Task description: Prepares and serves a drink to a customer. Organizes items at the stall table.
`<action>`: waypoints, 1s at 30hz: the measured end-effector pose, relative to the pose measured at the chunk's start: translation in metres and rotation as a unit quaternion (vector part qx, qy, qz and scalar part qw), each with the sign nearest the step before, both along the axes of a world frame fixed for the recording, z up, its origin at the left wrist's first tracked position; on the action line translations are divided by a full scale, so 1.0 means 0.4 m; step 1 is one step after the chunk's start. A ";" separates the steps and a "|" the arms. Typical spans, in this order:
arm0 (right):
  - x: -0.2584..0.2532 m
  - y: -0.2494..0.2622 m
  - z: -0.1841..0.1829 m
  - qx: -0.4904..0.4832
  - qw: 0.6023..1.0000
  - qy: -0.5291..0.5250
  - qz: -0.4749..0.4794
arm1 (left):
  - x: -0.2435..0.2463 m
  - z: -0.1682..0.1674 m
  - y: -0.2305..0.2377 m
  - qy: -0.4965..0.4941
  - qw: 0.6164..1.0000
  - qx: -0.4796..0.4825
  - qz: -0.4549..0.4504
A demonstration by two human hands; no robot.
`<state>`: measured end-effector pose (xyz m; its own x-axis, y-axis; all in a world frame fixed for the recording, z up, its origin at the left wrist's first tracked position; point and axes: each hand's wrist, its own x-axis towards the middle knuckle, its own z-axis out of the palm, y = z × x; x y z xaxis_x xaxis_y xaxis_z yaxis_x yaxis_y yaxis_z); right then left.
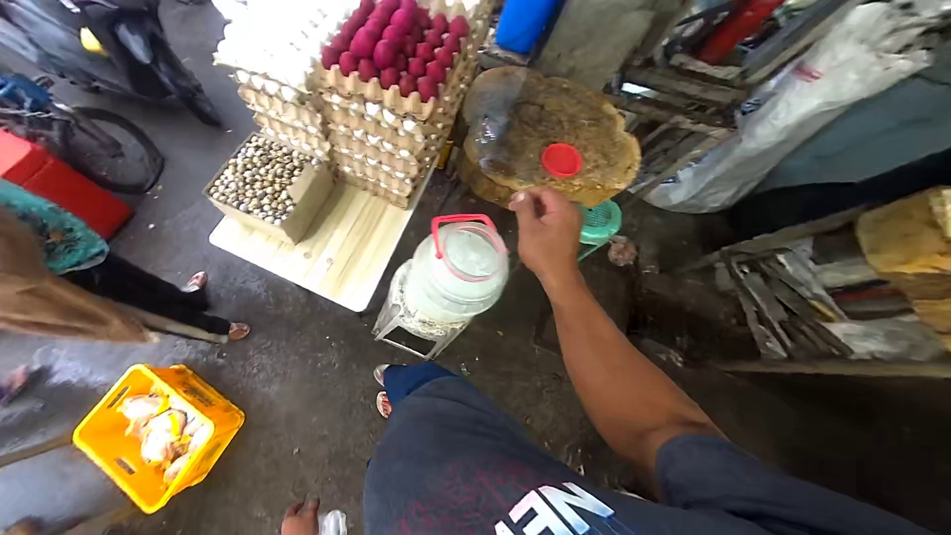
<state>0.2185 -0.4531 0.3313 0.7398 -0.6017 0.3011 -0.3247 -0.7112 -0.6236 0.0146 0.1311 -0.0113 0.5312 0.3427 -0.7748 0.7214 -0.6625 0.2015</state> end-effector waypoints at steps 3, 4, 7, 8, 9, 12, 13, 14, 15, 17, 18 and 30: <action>0.073 0.192 -0.001 0.082 0.979 -0.075 0.171 | 0.139 0.014 0.005 -0.030 0.999 -0.015 0.023; 0.118 0.257 -0.041 0.121 0.964 -0.073 0.223 | 0.194 0.024 -0.002 -0.042 0.999 -0.019 0.028; 0.296 0.411 -0.250 0.232 0.937 0.046 0.257 | 0.360 0.059 -0.057 -0.085 0.995 -0.032 0.046; 0.365 0.445 -0.335 0.272 0.930 0.099 0.228 | 0.417 0.075 -0.077 -0.097 0.993 -0.037 0.050; 0.431 0.471 -0.426 0.296 0.924 0.146 0.193 | 0.467 0.091 -0.095 -0.105 0.993 -0.038 0.046; 0.584 0.499 -0.659 0.283 0.909 0.276 0.129 | 0.613 0.148 -0.143 -0.097 0.994 -0.052 -0.013; 0.620 0.504 -0.708 0.270 0.902 0.315 0.122 | 0.675 0.164 -0.157 -0.090 0.993 -0.057 -0.056; 0.651 0.509 -0.745 0.255 0.896 0.343 0.120 | 0.746 0.177 -0.175 -0.083 0.989 -0.061 -0.110; 0.680 0.515 -0.775 0.243 0.892 0.360 0.123 | 0.827 0.189 -0.198 -0.082 0.982 -0.065 -0.160; 0.718 0.527 -0.832 0.226 0.888 0.381 0.127 | 1.000 0.211 -0.259 -0.101 0.966 -0.071 -0.227; 0.723 0.533 -0.860 0.214 0.886 0.391 0.126 | 1.081 0.218 -0.297 -0.111 0.960 -0.074 -0.245; 0.728 0.507 -0.940 0.127 0.893 0.400 0.161 | 1.431 -0.039 -0.650 -0.094 0.932 -0.029 -0.350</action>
